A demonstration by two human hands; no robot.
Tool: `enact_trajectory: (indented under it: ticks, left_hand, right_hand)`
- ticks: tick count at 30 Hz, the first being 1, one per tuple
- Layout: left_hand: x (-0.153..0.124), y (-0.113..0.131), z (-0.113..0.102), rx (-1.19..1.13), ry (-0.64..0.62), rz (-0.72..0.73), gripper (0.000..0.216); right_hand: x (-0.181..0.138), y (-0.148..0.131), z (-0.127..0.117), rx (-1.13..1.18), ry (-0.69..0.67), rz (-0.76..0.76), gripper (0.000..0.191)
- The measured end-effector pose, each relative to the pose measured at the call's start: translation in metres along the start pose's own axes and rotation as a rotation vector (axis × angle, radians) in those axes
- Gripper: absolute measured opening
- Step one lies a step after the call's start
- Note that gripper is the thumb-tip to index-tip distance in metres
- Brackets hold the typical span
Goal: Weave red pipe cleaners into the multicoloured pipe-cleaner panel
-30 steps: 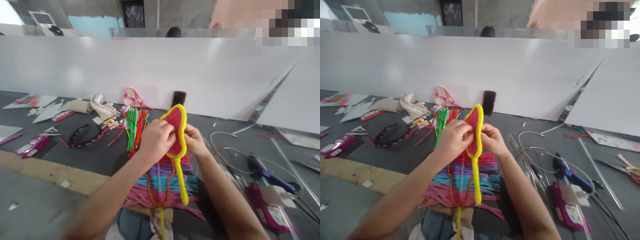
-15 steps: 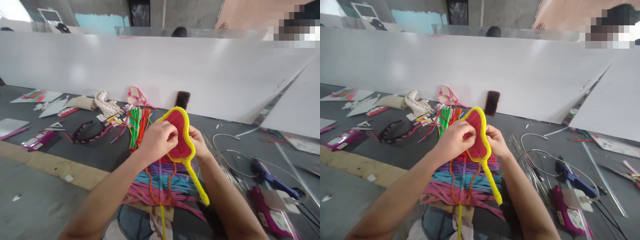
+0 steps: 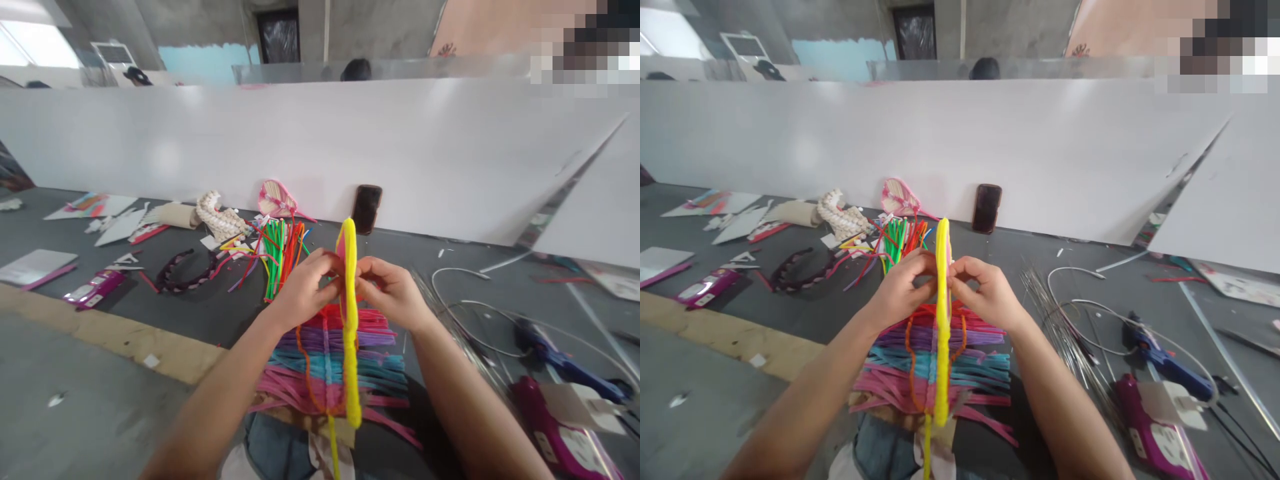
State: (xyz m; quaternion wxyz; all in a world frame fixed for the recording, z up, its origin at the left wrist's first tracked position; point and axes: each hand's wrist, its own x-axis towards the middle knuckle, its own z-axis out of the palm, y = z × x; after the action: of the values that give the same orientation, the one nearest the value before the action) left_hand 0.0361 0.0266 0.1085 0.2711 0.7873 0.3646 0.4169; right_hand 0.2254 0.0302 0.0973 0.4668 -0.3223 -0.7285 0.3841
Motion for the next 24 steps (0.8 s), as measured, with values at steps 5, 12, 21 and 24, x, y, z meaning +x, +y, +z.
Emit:
enact_trajectory:
  ticks: [5, 12, 21, 24]
  left_hand:
    - [-0.017, -0.014, 0.012, -0.585, 0.160, -0.193, 0.028]
    - [-0.025, -0.012, 0.016, -0.827, 0.258, -0.304, 0.035]
    - [-0.025, -0.006, 0.012, -0.616, 0.111, -0.163, 0.033]
    - [-0.027, -0.006, 0.015, -0.625, 0.146, -0.176, 0.037]
  right_hand:
    - [-0.004, -0.019, 0.006, -0.302, -0.006, -0.219, 0.011]
    - [-0.010, -0.021, 0.015, -0.507, 0.124, -0.274, 0.013]
    - [-0.017, -0.026, 0.024, -0.784, 0.156, -0.190, 0.013]
    - [-0.015, -0.024, 0.028, -0.764, 0.200, -0.155, 0.010]
